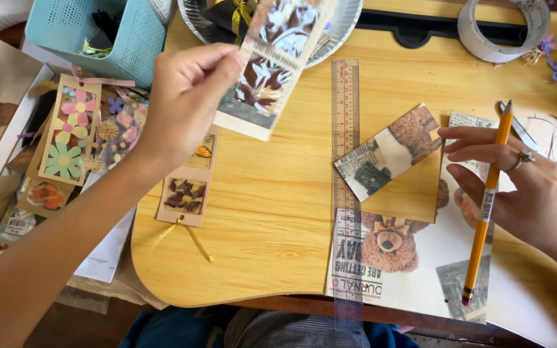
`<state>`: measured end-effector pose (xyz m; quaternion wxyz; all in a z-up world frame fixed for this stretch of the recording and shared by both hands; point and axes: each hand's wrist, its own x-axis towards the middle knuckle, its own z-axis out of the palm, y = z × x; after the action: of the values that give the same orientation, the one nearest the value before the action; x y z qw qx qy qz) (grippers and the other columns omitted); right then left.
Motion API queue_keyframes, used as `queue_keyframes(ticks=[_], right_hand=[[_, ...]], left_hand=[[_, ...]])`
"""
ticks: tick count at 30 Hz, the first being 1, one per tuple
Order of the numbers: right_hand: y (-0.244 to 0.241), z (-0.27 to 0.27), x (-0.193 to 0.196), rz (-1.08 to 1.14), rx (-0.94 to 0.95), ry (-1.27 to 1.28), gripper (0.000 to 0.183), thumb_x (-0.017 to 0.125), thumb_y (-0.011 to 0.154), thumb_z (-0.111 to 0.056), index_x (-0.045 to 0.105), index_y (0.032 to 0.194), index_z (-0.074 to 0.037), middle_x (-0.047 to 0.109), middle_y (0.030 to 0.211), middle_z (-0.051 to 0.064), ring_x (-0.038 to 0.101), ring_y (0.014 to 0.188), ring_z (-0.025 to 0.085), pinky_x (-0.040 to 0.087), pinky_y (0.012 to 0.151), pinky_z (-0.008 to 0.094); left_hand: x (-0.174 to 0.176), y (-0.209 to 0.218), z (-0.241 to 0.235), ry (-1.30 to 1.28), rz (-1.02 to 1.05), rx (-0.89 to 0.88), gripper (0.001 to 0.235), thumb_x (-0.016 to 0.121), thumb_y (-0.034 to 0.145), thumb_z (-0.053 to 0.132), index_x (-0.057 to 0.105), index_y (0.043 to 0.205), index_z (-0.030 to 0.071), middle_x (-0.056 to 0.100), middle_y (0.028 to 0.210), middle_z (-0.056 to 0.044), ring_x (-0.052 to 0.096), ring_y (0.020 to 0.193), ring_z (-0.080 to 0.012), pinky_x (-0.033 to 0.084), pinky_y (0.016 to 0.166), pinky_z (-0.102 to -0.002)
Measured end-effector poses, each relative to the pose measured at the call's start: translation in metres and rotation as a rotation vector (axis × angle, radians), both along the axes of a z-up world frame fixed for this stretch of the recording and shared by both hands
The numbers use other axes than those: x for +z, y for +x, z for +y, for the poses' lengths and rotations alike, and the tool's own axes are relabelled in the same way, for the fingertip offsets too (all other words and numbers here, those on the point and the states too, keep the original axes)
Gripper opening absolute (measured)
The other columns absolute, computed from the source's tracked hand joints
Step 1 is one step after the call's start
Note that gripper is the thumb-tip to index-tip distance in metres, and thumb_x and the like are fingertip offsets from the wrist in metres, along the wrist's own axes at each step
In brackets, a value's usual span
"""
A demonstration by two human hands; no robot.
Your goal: Arranging and marking paper scraps on a page using a pencil and ruler for a craft project.
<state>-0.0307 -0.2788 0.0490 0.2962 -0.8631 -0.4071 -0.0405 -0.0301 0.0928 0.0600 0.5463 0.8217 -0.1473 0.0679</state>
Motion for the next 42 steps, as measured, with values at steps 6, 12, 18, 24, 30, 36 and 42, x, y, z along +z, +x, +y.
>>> queue_keyframes(ticks=[6, 12, 18, 24, 30, 36, 42], right_hand=[[0.002, 0.0, -0.004, -0.003, -0.001, 0.001, 0.017, 0.063, 0.085, 0.003, 0.054, 0.1, 0.002, 0.062, 0.121, 0.021, 0.064, 0.109, 0.03, 0.053, 0.094, 0.039], [0.004, -0.002, -0.007, 0.012, 0.002, 0.006, 0.019, 0.063, 0.085, 0.001, 0.055, 0.102, 0.0, 0.062, 0.121, 0.019, 0.064, 0.108, 0.029, 0.052, 0.091, 0.037], [0.005, 0.004, -0.014, 0.083, 0.034, 0.002, 0.026, 0.067, 0.078, 0.0, 0.056, 0.102, 0.0, 0.062, 0.12, 0.02, 0.062, 0.112, 0.031, 0.054, 0.094, 0.041], [0.003, 0.009, -0.021, -0.129, 0.14, -0.205, 0.022, 0.065, 0.081, -0.021, 0.062, 0.101, -0.01, 0.061, 0.126, 0.01, 0.062, 0.105, 0.028, 0.051, 0.09, 0.042], [0.005, 0.013, -0.016, -0.073, 0.149, -0.162, 0.018, 0.064, 0.083, -0.017, 0.062, 0.099, -0.01, 0.063, 0.123, 0.011, 0.063, 0.104, 0.027, 0.049, 0.088, 0.04], [0.006, 0.01, -0.016, -0.084, 0.148, -0.158, 0.019, 0.063, 0.084, -0.017, 0.061, 0.101, -0.009, 0.062, 0.124, 0.012, 0.062, 0.104, 0.028, 0.049, 0.087, 0.04], [0.007, 0.007, -0.015, -0.118, 0.15, -0.125, 0.02, 0.066, 0.083, -0.016, 0.059, 0.101, -0.008, 0.061, 0.125, 0.015, 0.063, 0.109, 0.031, 0.049, 0.091, 0.042]], left_hand=[[-0.019, -0.007, -0.011, -0.561, 0.264, -0.022, 0.018, 0.055, 0.098, 0.013, 0.066, 0.095, -0.001, 0.053, 0.071, 0.0, 0.041, 0.063, -0.0076, 0.038, 0.058, -0.013], [-0.014, -0.015, -0.023, -0.447, 0.233, -0.062, 0.021, 0.051, 0.099, 0.015, 0.064, 0.087, 0.004, 0.036, 0.066, 0.007, 0.029, 0.065, -0.0043, 0.027, 0.06, -0.02], [-0.012, -0.028, -0.024, -0.469, 0.405, -0.081, 0.023, 0.05, 0.094, 0.011, 0.061, 0.112, 0.002, 0.068, 0.104, -0.012, 0.068, 0.097, -0.0241, 0.066, 0.071, -0.034], [-0.003, -0.04, -0.015, 0.017, 0.658, 0.081, 0.033, 0.058, 0.085, 0.014, 0.062, 0.117, 0.007, 0.073, 0.101, -0.006, 0.069, 0.091, -0.0123, 0.054, 0.084, -0.023], [0.0, -0.046, -0.004, 0.338, 0.429, 0.097, 0.044, 0.057, 0.086, 0.011, 0.054, 0.129, 0.009, 0.069, 0.106, -0.008, 0.066, 0.082, -0.0164, 0.055, 0.071, -0.027], [-0.013, -0.052, -0.027, 0.688, -0.115, -0.05, 0.034, 0.054, 0.087, 0.008, 0.056, 0.122, 0.006, 0.058, 0.121, -0.009, 0.051, 0.112, -0.0227, 0.055, 0.07, -0.029], [-0.04, -0.063, -0.056, 0.898, -0.437, -0.389, 0.041, 0.061, 0.074, -0.009, 0.058, 0.114, -0.001, 0.055, 0.125, -0.017, 0.048, 0.119, -0.0275, 0.048, 0.099, -0.036]])
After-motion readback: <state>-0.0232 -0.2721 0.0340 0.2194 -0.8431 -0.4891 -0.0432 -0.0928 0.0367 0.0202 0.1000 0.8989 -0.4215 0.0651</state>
